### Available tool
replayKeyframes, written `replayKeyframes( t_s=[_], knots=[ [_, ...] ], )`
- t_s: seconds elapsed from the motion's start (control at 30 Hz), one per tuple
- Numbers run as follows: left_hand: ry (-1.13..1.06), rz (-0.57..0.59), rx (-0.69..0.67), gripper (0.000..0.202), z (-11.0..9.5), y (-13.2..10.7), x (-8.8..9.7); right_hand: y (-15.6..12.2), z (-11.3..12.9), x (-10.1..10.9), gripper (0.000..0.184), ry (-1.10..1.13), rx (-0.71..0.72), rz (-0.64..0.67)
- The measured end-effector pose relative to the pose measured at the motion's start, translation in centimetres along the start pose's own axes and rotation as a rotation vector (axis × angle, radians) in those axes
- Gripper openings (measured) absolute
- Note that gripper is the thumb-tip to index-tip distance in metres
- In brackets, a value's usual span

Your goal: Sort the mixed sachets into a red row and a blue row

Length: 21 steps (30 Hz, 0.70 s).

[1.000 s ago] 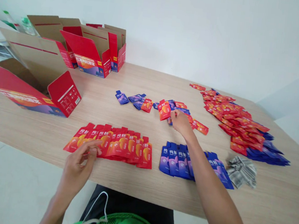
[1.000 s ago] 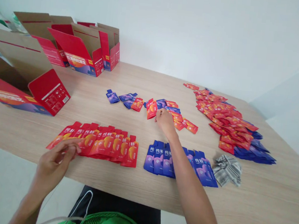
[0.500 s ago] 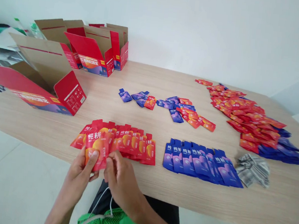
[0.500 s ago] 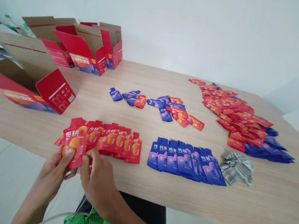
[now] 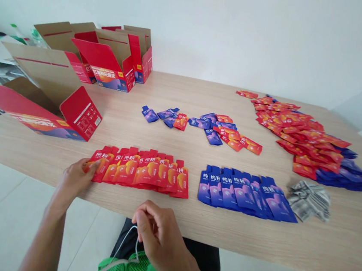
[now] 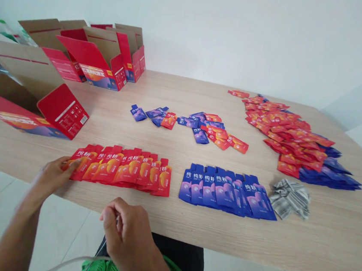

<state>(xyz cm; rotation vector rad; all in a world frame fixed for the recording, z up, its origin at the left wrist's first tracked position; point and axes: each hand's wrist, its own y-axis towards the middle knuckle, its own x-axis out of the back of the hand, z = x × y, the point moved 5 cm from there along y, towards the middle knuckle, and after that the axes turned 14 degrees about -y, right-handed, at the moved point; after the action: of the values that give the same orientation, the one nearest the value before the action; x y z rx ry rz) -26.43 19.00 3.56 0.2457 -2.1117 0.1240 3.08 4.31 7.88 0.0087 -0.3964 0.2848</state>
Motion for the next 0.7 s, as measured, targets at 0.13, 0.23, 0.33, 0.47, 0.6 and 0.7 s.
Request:
replayKeyframes(
  t_s=[0.13,0.23,0.33,0.47,0.6,0.7],
  knots=[
    [0.064,-0.003,0.03,0.058,0.1,-0.1,-0.6,-0.8,0.2,1.2,0.041,0.011,-0.022,-0.025],
    [0.101,-0.02,-0.019,0.062,-0.4,-0.3,-0.8,-1.2,0.1,2.0,0.043,0.018,-0.032,-0.041],
    [0.107,-0.025,-0.079,0.059,-0.4,-0.1,-1.3,-1.3,0.0,2.7,0.043,0.0,-0.008,-0.08],
    [0.118,-0.009,-0.138,0.059,0.1,0.3,-1.8,-1.2,-0.4,4.0,0.044,0.018,-0.014,-0.142],
    [0.105,0.007,-0.159,0.061,0.7,0.5,-1.8,-1.3,-0.7,5.8,0.044,-0.019,-0.024,-0.185],
    [0.086,-0.011,-0.14,0.061,0.8,0.5,-1.6,-1.4,-0.8,7.6,0.043,-0.092,-0.029,-0.199]
  ],
)
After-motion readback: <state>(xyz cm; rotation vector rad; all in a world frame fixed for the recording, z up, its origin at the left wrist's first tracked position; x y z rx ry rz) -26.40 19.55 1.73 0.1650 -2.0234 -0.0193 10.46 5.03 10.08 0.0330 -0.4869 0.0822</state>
